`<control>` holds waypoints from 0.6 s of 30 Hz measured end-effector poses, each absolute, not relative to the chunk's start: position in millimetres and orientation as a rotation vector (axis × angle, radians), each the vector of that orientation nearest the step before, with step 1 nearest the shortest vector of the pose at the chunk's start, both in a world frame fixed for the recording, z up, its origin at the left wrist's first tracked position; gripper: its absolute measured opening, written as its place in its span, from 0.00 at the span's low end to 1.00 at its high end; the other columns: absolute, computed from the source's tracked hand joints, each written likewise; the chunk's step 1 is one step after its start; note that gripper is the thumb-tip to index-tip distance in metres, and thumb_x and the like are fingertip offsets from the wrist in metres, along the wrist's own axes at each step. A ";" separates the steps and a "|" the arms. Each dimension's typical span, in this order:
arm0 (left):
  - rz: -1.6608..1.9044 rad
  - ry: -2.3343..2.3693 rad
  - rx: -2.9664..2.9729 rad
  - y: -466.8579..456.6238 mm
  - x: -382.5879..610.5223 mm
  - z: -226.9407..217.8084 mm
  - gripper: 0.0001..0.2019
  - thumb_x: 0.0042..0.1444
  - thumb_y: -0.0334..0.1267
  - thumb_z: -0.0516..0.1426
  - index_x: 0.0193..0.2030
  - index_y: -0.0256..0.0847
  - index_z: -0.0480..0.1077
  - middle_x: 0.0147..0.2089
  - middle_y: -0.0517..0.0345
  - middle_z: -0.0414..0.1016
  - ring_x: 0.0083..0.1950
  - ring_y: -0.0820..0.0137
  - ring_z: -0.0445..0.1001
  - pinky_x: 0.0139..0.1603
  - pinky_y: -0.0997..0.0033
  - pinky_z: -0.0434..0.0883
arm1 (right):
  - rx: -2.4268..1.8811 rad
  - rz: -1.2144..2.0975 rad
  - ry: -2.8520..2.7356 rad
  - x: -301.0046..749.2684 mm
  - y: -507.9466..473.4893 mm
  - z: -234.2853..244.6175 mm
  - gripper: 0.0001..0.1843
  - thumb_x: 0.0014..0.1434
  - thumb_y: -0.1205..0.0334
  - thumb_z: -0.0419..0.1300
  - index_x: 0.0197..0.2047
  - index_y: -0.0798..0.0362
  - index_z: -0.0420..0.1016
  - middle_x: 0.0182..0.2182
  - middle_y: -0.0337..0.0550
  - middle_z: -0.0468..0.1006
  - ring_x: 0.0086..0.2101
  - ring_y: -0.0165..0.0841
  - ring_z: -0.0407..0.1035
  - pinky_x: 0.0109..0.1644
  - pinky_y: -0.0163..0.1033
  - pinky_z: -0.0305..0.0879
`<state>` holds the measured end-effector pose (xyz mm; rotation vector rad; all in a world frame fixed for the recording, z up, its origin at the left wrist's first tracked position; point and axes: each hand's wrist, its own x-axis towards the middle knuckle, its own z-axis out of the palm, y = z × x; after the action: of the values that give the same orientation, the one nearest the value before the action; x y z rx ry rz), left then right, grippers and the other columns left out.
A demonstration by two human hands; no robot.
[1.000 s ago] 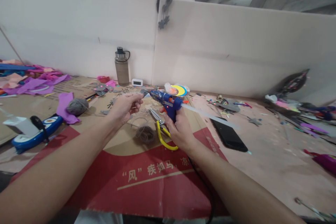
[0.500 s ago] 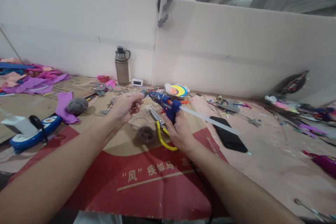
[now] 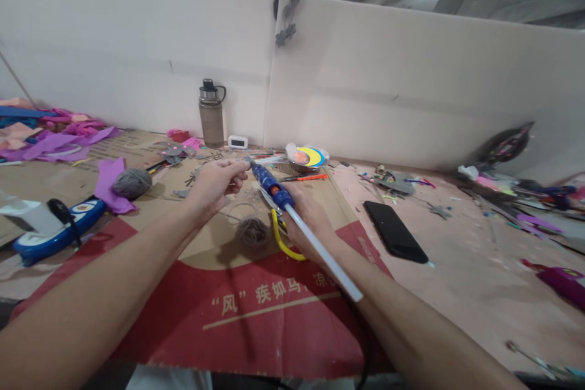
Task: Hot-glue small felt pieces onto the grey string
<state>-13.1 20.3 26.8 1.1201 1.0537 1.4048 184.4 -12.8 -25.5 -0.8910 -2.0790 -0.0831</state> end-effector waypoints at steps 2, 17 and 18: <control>1.410 1.072 1.140 20.9 -14.1 25.7 0.10 0.41 0.37 0.65 0.24 0.35 0.68 0.21 0.61 0.68 0.18 0.82 0.62 0.17 0.82 0.56 | -0.857 -0.154 -2.169 186.1 -11.5 -22.6 0.26 0.57 0.68 0.51 0.60 0.53 0.56 0.49 0.54 0.72 0.47 0.44 0.68 0.48 0.51 0.69; 1.366 1.069 1.009 22.8 -18.3 30.3 0.10 0.39 0.35 0.65 0.24 0.34 0.67 0.20 0.63 0.67 0.17 0.83 0.60 0.17 0.82 0.55 | -0.911 0.159 -1.954 183.7 -21.6 -10.8 0.20 0.60 0.64 0.50 0.57 0.50 0.62 0.47 0.53 0.74 0.46 0.46 0.70 0.48 0.55 0.69; 1.357 1.063 1.014 22.5 -18.1 30.3 0.10 0.39 0.35 0.64 0.24 0.34 0.67 0.20 0.63 0.66 0.17 0.83 0.60 0.17 0.82 0.55 | -0.898 0.188 -1.956 183.6 -21.2 -10.7 0.20 0.61 0.63 0.50 0.56 0.50 0.63 0.48 0.53 0.74 0.47 0.46 0.70 0.49 0.55 0.69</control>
<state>-18.1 22.5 30.3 1.0141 1.0632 1.3566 183.6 -21.2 -10.7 -0.8975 -1.9562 0.1884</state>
